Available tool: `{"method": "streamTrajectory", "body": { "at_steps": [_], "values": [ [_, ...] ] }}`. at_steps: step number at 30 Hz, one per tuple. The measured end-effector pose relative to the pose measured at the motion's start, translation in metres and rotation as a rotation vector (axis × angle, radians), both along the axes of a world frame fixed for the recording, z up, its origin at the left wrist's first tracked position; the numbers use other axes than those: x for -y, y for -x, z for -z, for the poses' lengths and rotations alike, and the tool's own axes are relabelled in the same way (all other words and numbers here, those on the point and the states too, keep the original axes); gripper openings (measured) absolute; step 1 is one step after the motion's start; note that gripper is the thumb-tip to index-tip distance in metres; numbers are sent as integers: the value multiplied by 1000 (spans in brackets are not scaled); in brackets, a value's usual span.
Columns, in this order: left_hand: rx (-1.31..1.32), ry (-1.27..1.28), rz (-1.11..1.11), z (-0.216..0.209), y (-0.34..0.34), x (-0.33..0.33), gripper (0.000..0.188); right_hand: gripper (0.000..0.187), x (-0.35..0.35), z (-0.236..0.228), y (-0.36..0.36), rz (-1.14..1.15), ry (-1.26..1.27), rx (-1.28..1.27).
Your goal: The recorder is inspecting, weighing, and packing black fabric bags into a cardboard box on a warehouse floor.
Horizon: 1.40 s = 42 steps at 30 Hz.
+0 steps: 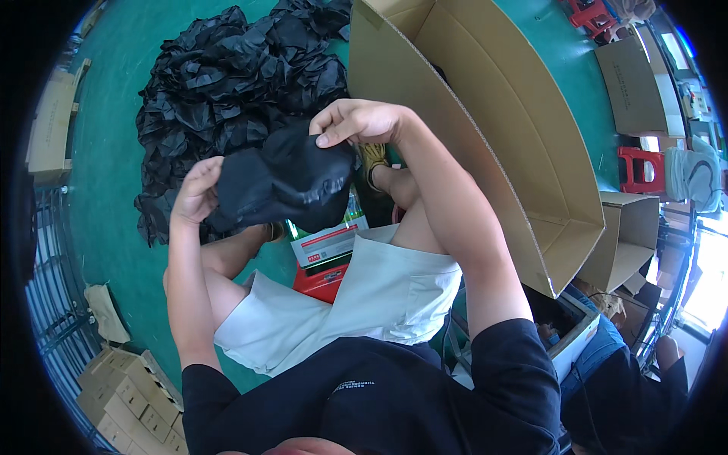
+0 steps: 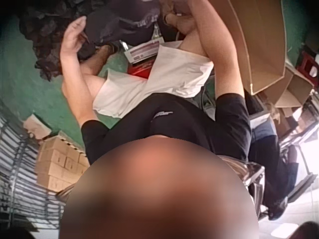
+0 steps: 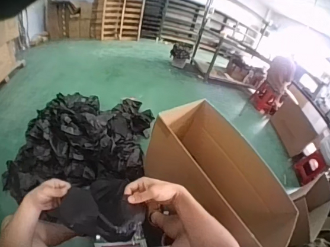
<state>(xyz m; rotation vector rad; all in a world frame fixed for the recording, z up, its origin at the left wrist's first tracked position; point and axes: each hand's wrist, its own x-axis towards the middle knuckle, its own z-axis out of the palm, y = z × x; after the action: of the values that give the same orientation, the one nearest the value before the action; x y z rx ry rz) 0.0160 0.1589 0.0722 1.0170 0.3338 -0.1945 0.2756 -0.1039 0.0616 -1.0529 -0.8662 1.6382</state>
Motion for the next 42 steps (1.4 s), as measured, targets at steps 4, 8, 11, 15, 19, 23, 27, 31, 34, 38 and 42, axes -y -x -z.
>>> {"method": "streamTrajectory", "body": {
  "at_steps": [4, 8, 11, 15, 19, 23, 27, 31, 34, 38, 42],
  "values": [
    [-130, 24, -41, 85, -21, -10, 20, 13, -26, 66, -8, 325, 341, 178],
    [-329, -64, -320, 175, -38, -35, 19, 14, -44, 147, -18, 481, 482, 359],
    [-340, -41, -367, 198, -60, -33, 19, 13, -59, 189, -28, 652, 484, 408],
    [-341, -45, -390, 232, -72, -55, 20, 11, -81, 217, -30, 814, 529, 300],
    [-447, -73, -382, 262, -85, -65, 22, 10, -83, 246, -33, 877, 625, 287],
    [-560, -272, -278, 317, -78, -77, 21, 9, -79, 264, -28, 831, 760, 569],
    [-627, -696, -184, 347, -55, -69, 21, 15, -66, 267, -5, 815, 939, 792],
    [-655, -665, -498, 333, -52, -42, 21, 30, -44, 273, 11, 958, 1003, 723],
    [-713, -713, -581, 321, -33, -26, 33, 35, -37, 272, 32, 1054, 929, 683],
    [-630, -565, -862, 299, -2, 12, 48, 30, -34, 267, 60, 1379, 765, 378],
    [-460, -385, -871, 267, 5, 55, 60, 32, -5, 286, 66, 1426, 670, 355]
  ]
}}
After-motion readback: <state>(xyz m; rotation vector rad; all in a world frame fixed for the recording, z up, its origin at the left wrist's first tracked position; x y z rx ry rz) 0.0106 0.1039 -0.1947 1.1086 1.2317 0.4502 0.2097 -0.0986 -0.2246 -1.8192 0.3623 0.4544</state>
